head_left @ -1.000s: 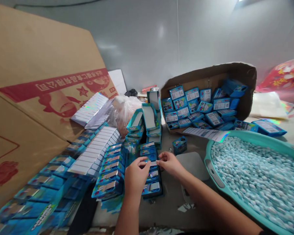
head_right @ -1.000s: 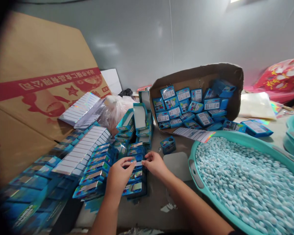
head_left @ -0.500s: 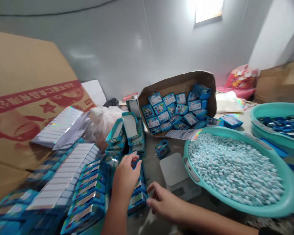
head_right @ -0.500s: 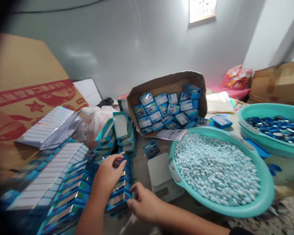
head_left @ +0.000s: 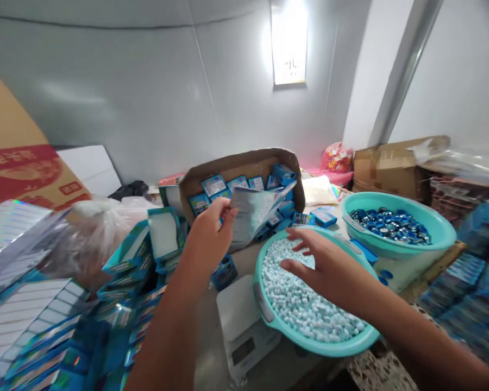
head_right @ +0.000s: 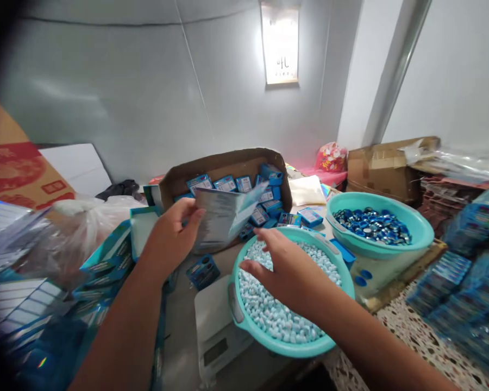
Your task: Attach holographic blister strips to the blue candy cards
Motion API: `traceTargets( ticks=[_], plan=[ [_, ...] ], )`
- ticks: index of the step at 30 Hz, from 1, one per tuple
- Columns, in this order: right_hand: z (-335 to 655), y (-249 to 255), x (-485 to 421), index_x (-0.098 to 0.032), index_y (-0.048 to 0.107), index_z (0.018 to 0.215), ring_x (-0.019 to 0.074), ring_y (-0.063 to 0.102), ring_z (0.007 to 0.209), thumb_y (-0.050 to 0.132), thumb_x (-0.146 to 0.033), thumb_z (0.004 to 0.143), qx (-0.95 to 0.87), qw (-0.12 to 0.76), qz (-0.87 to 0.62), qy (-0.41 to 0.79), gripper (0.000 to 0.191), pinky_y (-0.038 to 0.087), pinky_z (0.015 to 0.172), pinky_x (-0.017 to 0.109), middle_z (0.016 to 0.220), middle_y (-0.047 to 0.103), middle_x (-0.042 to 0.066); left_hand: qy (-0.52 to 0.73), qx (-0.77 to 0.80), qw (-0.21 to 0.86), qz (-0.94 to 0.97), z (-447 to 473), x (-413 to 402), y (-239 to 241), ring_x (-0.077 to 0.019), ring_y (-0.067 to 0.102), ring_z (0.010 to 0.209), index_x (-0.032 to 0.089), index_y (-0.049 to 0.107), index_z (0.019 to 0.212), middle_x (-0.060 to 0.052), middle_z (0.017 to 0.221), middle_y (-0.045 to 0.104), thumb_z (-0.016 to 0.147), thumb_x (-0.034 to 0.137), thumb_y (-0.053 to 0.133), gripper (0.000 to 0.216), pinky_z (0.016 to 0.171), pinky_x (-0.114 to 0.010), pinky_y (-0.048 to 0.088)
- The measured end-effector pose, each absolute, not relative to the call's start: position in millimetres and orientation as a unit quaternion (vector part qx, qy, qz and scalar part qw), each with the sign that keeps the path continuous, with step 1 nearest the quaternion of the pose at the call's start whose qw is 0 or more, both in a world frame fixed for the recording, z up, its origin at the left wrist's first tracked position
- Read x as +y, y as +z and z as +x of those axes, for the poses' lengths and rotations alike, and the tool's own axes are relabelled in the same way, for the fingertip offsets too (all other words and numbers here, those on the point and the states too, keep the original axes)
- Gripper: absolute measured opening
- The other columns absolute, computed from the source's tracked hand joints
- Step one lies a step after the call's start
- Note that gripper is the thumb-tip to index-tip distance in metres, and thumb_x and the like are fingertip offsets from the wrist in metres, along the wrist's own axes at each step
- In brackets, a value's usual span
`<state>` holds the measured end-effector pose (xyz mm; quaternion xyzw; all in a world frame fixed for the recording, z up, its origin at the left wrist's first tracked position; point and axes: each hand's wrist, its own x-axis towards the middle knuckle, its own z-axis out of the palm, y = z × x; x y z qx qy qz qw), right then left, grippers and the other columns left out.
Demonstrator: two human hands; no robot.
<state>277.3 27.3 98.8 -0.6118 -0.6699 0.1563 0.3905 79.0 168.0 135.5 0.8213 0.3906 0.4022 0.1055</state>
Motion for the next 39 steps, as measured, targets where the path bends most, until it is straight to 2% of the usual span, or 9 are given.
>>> traceTargets(
  ticks=[4,9,12,15,18,20,26,32,39],
  plan=[
    [277.6,106.0,56.7,-0.026,0.036,0.149,0.0268,0.053,0.124,0.075,-0.049,0.083,-0.672,0.490,-0.524,0.185,0.079,0.052,0.094,0.040,0.148,0.045,0.012,0.542,0.370,0.230,0.719,73.5,124.6,129.7,-0.0130,0.056,0.068,0.021,0.052,0.082,0.004,0.073,0.058,0.095,0.044,0.056,0.026,0.062,-0.022,0.042],
    [249.3,103.7,67.5,-0.025,0.058,0.126,0.0190,0.061,0.107,0.059,-0.031,0.097,-0.732,0.484,-0.407,0.256,0.029,0.048,0.092,0.032,0.121,0.066,0.004,0.579,0.415,0.353,0.607,72.1,106.0,104.7,-0.0169,0.065,0.077,0.020,0.054,0.093,-0.003,0.090,0.066,0.084,0.050,0.067,0.034,0.069,-0.027,0.053],
    [238.1,102.2,69.6,-0.021,0.065,0.099,0.0149,0.062,0.077,0.049,-0.027,0.101,-0.746,0.455,-0.417,0.252,0.017,0.045,0.069,0.026,0.087,0.068,0.000,0.672,0.432,0.242,0.551,55.7,98.0,99.8,-0.0227,0.065,0.103,0.023,0.049,0.114,-0.009,0.118,0.062,0.076,0.039,0.078,0.050,0.083,-0.034,0.056],
    [228.6,109.7,72.5,-0.021,0.065,0.091,0.0144,0.060,0.071,0.048,-0.022,0.100,-0.792,0.386,-0.420,0.217,0.019,0.039,0.062,0.025,0.081,0.067,-0.001,0.707,0.407,-0.006,0.578,25.6,78.4,103.9,-0.0271,0.054,0.127,0.027,0.045,0.130,-0.011,0.133,0.053,0.076,0.025,0.078,0.063,0.106,-0.047,0.047],
    [216.0,124.8,74.4,-0.020,0.065,0.091,0.0165,0.064,0.076,0.049,-0.016,0.097,-0.861,0.260,-0.404,0.167,0.017,0.039,0.063,0.026,0.087,0.071,0.002,0.523,0.403,-0.269,0.702,-4.1,50.4,116.2,-0.0317,0.044,0.136,0.029,0.051,0.134,-0.011,0.139,0.051,0.082,0.021,0.072,0.056,0.118,-0.057,0.030],
    [205.3,135.1,74.9,-0.019,0.065,0.095,0.0179,0.066,0.077,0.051,-0.013,0.093,-0.900,0.194,-0.371,0.118,0.014,0.040,0.063,0.026,0.090,0.072,0.004,0.360,0.399,-0.350,0.768,-17.2,32.9,125.0,-0.0312,0.047,0.134,0.026,0.056,0.132,-0.009,0.136,0.058,0.088,0.025,0.065,0.044,0.123,-0.057,0.018],
    [172.1,156.4,78.8,-0.018,0.066,0.095,0.0198,0.068,0.075,0.057,-0.019,0.093,-0.961,0.106,-0.251,0.040,0.009,0.040,0.061,0.028,0.086,0.072,0.005,0.277,0.467,-0.295,0.786,-44.2,-9.0,128.2,-0.0166,0.069,0.087,0.025,0.063,0.111,0.001,0.099,0.074,0.099,0.022,0.049,0.020,0.123,-0.042,0.023],
    [140.5,151.5,83.7,-0.019,0.067,0.085,0.0229,0.069,0.078,0.054,-0.021,0.097,-0.985,0.089,-0.144,0.020,0.018,0.043,0.063,0.032,0.085,0.072,0.004,0.271,0.605,-0.308,0.682,-46.7,-59.3,124.3,-0.0127,0.068,0.086,0.025,0.066,0.110,0.004,0.095,0.074,0.098,0.020,0.052,0.020,0.122,-0.036,0.022],
    [110.0,115.9,81.7,-0.026,0.069,0.085,0.0213,0.069,0.062,0.051,-0.015,0.090,-0.949,0.299,0.071,0.069,0.022,0.047,0.055,0.033,0.081,0.074,0.002,0.230,0.644,-0.366,0.631,-17.2,-91.0,121.0,-0.0107,0.065,0.097,0.023,0.065,0.119,0.004,0.104,0.074,0.100,0.018,0.050,0.024,0.126,-0.041,0.015]
  ],
)
